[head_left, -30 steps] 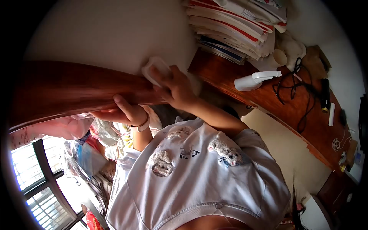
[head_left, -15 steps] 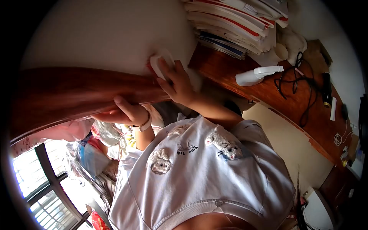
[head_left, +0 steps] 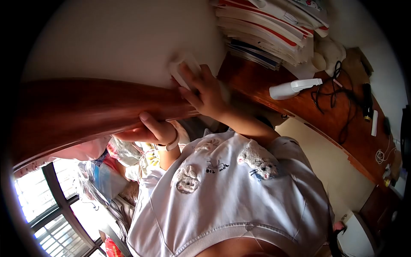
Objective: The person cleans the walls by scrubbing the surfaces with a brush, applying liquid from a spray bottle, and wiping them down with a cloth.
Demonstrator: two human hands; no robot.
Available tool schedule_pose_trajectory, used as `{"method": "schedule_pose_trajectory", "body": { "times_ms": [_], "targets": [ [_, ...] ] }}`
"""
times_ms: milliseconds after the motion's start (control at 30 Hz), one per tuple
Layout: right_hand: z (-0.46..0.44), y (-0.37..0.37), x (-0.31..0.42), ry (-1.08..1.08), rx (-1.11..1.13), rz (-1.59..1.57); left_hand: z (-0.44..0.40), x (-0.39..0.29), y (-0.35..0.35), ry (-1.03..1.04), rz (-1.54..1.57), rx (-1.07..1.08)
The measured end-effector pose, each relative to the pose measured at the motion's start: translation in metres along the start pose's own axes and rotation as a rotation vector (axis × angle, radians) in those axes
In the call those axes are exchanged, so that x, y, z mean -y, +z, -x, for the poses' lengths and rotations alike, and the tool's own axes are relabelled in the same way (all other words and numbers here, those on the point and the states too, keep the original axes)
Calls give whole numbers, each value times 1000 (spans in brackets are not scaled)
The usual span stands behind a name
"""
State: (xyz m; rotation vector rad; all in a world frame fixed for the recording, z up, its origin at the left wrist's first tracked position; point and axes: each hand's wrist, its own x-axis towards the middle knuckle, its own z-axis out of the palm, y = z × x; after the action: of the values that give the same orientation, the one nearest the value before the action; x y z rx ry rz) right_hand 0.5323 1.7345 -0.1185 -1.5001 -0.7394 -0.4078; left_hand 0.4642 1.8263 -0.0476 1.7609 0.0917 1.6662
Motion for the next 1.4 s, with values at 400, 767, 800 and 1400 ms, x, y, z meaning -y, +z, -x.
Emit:
{"method": "schedule_pose_trajectory", "body": {
  "times_ms": [400, 767, 800, 1400],
  "targets": [
    [19, -12, -20, -26, 154, 7, 0, 7, 3, 55, 44, -34],
    [17, -20, -36, 6, 226, 37, 4, 6, 4, 5, 60, -49],
    [11, -23, -29, 13, 223, 33, 4, 6, 2, 10, 39, -35],
    [6, -16, -26, -32, 59, 1, 3, 6, 0, 4, 50, -18]
  ]
}}
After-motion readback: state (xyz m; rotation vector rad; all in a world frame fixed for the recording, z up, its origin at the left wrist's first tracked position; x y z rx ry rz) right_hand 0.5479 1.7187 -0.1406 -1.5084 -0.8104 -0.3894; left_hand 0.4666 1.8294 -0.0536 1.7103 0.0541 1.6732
